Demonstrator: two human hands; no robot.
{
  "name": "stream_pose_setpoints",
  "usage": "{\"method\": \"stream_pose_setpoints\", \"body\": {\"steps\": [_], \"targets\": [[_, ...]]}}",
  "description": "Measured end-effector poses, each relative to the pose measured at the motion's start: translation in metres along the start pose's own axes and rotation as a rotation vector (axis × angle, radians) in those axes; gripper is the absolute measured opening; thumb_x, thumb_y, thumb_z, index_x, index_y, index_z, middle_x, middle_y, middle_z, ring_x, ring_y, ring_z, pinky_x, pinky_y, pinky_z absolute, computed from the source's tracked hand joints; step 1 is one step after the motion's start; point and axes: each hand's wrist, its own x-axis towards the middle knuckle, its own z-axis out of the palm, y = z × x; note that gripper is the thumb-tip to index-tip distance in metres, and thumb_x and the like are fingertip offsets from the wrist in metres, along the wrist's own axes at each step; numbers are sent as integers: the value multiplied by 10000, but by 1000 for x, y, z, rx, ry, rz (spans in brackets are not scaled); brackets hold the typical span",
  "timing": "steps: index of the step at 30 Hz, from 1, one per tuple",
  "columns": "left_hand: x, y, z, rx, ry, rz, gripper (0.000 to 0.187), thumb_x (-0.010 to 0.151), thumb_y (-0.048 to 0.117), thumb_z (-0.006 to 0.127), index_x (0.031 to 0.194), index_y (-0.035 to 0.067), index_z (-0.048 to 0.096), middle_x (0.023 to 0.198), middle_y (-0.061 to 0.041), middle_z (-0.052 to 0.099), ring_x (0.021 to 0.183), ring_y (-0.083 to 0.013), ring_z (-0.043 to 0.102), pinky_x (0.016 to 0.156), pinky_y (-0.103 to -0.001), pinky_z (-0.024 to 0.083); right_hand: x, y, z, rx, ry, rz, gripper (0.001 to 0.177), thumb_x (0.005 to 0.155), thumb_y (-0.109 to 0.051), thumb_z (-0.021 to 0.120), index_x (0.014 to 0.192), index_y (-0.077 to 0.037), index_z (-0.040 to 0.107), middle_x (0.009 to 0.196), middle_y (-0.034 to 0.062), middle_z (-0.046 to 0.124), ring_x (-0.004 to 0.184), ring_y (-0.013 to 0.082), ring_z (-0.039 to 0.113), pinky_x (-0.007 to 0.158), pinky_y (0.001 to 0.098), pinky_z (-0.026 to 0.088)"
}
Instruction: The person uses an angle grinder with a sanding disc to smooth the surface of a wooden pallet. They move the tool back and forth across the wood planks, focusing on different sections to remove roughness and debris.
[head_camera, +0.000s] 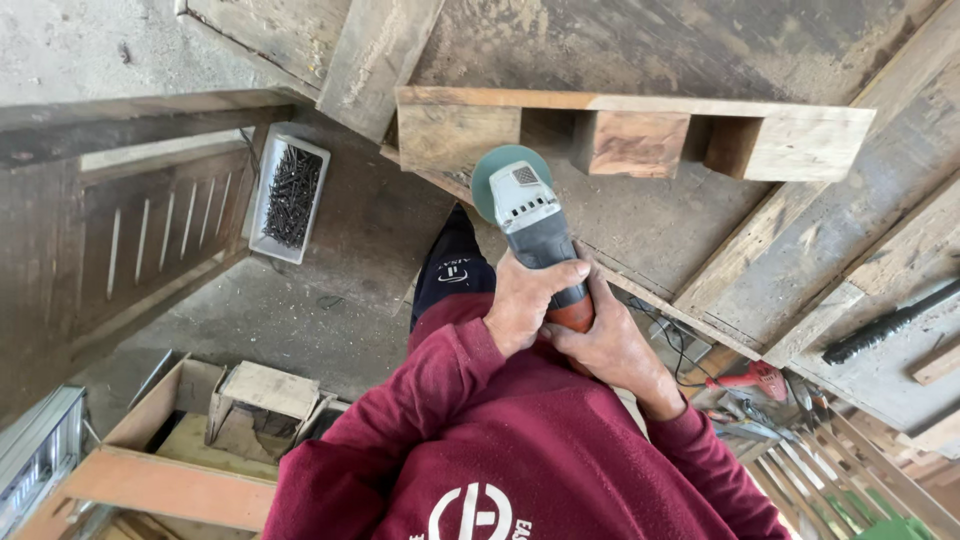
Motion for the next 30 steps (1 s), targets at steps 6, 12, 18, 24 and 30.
{"method": "stream_pose_setpoints", "body": {"steps": [6, 12, 18, 24, 30], "targets": [[28, 20, -16, -16, -29, -89, 300, 784, 46, 833, 1039, 20, 678, 939, -54, 698, 819, -151, 669, 774, -329, 585, 22, -19, 8, -61, 120, 35, 995, 755, -204, 750, 1602, -26, 260, 1210, 224, 694, 1101, 294, 730, 930, 399, 562], [36, 19, -11, 27, -64, -46, 335, 756, 67, 848, 1052, 39, 692, 939, -31, 700, 821, -132, 664, 787, -314, 578, 26, -23, 9, -89, 151, 19, 985, 729, -197, 784, 1560, -3, 292, 1197, 226, 695, 1121, 315, 731, 935, 402, 569], [54, 40, -27, -66, -61, 38, 332, 777, 71, 848, 1056, 26, 674, 959, -41, 697, 841, -138, 667, 795, -317, 575, 56, -35, 11, -177, 141, -253, 1037, 768, -181, 826, 1605, -22, 235, 1360, 308, 604, 1247, 396, 650, 985, 455, 534], [39, 70, -57, -144, -12, 72, 345, 800, 96, 846, 1081, 20, 662, 965, -31, 675, 858, -133, 655, 804, -308, 570, 67, -66, 32, -174, 8, -19, 1051, 737, -235, 787, 1620, -126, 228, 1211, 260, 700, 1136, 392, 707, 920, 451, 562], [46, 67, -49, -117, -16, 39, 331, 793, 94, 846, 1050, 7, 658, 954, -62, 677, 842, -157, 657, 787, -327, 578, 67, -70, 23, -140, 7, 38, 1064, 726, -227, 769, 1625, -158, 204, 1192, 246, 708, 1110, 386, 725, 908, 450, 576]]}}
